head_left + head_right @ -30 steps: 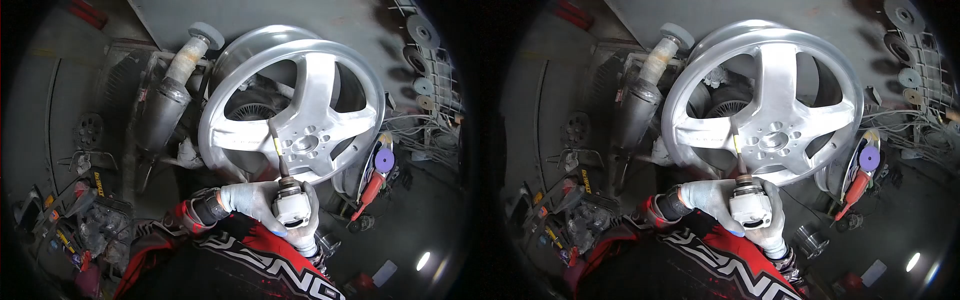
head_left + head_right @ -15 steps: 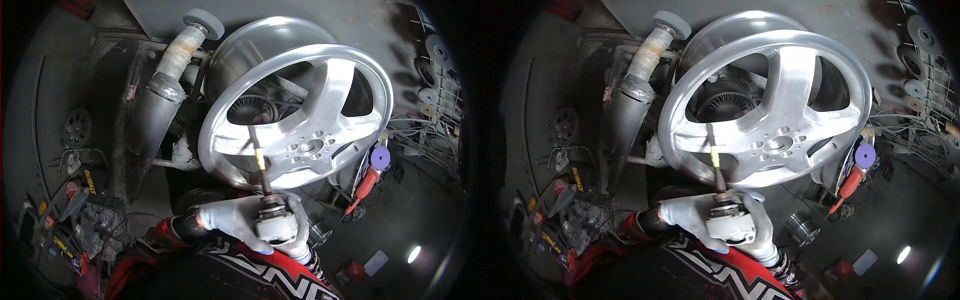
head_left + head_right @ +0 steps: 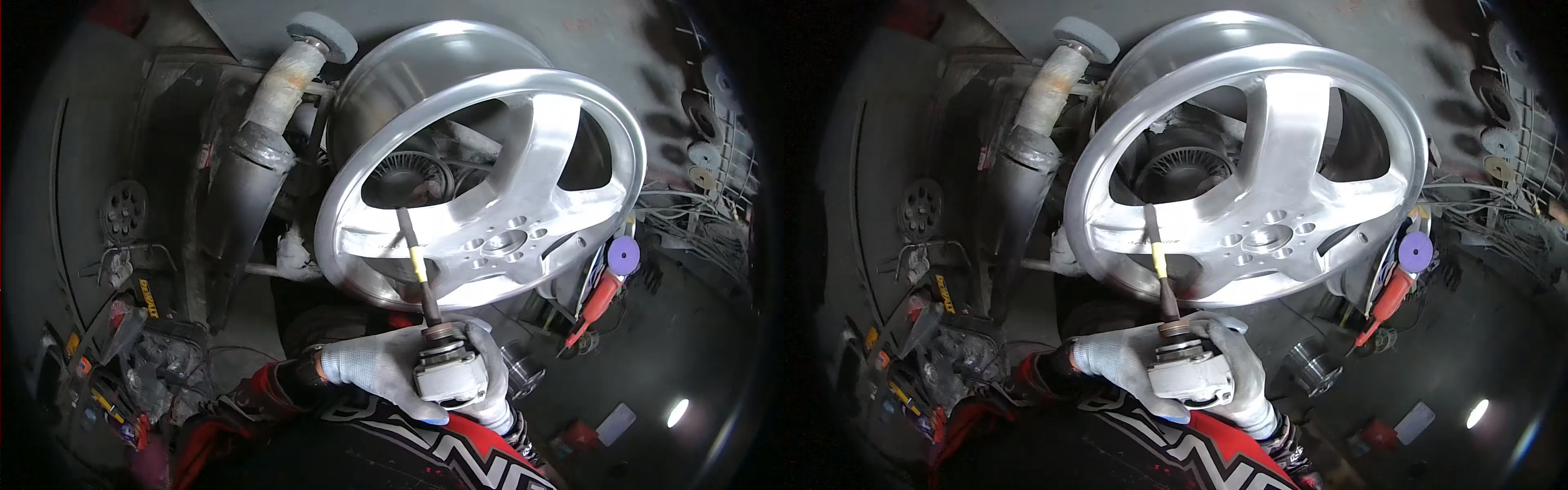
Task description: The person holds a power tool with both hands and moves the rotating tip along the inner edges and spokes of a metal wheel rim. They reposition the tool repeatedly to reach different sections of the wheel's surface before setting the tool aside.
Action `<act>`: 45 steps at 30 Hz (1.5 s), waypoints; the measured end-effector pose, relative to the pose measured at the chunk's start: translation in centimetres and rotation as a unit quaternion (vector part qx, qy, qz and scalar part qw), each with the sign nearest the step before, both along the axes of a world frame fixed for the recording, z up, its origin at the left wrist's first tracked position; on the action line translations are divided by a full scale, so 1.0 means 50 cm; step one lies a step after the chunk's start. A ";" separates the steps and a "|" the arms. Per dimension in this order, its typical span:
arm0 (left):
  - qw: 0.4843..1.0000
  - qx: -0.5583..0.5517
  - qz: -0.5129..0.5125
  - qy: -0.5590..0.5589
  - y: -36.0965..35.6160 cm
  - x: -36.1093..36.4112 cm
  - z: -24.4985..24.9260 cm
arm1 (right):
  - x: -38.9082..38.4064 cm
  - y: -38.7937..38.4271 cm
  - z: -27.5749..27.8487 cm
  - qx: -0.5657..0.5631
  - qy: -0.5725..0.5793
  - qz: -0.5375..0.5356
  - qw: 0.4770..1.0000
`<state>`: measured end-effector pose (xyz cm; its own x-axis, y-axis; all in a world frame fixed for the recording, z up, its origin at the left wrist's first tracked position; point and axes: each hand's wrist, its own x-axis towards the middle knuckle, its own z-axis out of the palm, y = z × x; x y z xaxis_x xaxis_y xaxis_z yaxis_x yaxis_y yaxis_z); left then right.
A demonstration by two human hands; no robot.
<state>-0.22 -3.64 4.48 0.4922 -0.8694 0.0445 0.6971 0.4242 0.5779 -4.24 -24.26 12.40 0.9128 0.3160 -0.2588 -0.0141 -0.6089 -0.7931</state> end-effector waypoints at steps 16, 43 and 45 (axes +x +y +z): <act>0.999 -0.001 0.043 -0.028 -0.032 0.024 0.006 | 0.001 -0.008 0.010 0.019 0.040 -0.058 0.997; 0.999 -0.034 0.002 0.019 -0.073 0.048 0.005 | 0.033 -0.029 0.018 -0.036 -0.036 -0.039 0.998; 1.000 -0.027 0.011 -0.008 -0.066 0.057 0.011 | 0.038 -0.025 0.004 0.012 -0.074 -0.035 0.997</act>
<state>2.65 -6.95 5.02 0.5102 -0.8544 0.0987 0.6774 0.4700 0.5659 -2.33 -25.53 12.58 0.9605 0.2545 -0.1125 0.0625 -0.5913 -0.8040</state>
